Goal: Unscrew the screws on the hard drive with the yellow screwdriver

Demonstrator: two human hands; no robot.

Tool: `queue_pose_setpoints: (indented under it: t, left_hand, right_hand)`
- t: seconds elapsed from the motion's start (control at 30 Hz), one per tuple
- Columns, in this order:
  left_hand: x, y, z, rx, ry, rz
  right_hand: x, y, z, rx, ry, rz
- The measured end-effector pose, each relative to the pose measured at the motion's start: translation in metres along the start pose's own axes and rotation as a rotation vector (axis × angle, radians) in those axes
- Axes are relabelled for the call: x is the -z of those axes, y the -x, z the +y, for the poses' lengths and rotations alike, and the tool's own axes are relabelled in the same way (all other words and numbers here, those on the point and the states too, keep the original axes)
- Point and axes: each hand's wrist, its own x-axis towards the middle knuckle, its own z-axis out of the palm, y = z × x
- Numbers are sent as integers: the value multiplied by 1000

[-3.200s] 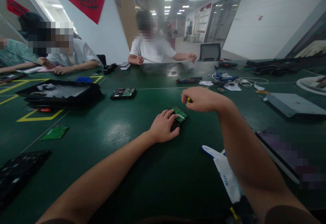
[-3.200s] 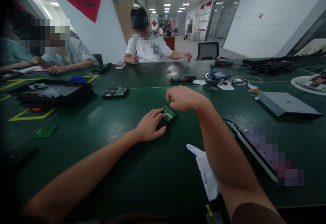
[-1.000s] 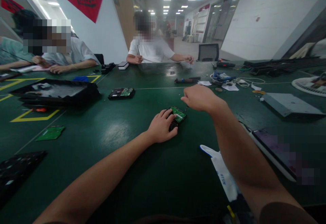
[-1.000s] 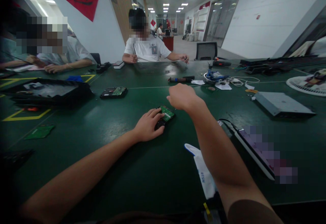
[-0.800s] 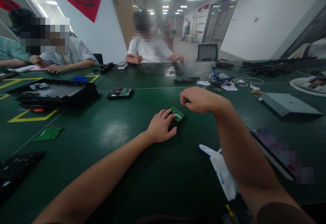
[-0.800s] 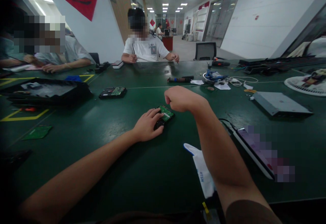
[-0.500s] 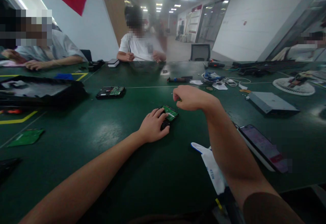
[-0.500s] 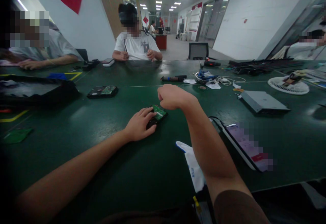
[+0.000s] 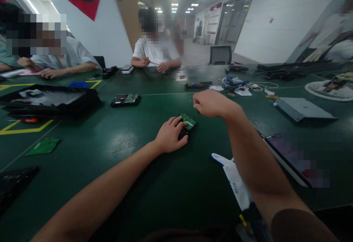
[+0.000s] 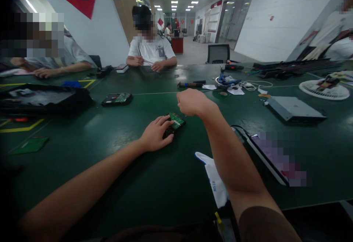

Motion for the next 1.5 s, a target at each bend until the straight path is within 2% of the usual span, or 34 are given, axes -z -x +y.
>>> queue_pose_setpoints:
  t: [0.1, 0.2, 0.4, 0.57, 0.73, 0.93, 1.1, 1.33, 1.5]
  left_hand:
    - [1, 0, 1, -6, -4, -5]
    - [2, 0, 1, -2, -7, -8]
    - [2, 0, 1, -4, -10, -3]
    - [1, 0, 0, -4, -14, -3]
    - [2, 1, 1, -2, -12, -4]
    - [2, 0, 1, 5, -3, -15]
    - [3, 0, 1, 2, -3, -15]
    - [3, 0, 0, 5, -8, -21]
    - [1, 0, -1, -2, -12, -4]
  right_hand:
    - [-2, -2, 2, -48, 11, -1]
    - [-2, -2, 3, 74, -63, 2]
    - [-1, -2, 0, -60, 9, 16]
    - [1, -1, 1, 92, -80, -2]
    - [1, 0, 2, -37, -13, 16]
    - [0, 0, 3, 84, -108, 13]
    - [-5, -6, 5, -62, -20, 48]
    - [-1, -3, 8, 50, -102, 17]
    - [-1, -3, 10, -26, -52, 16]
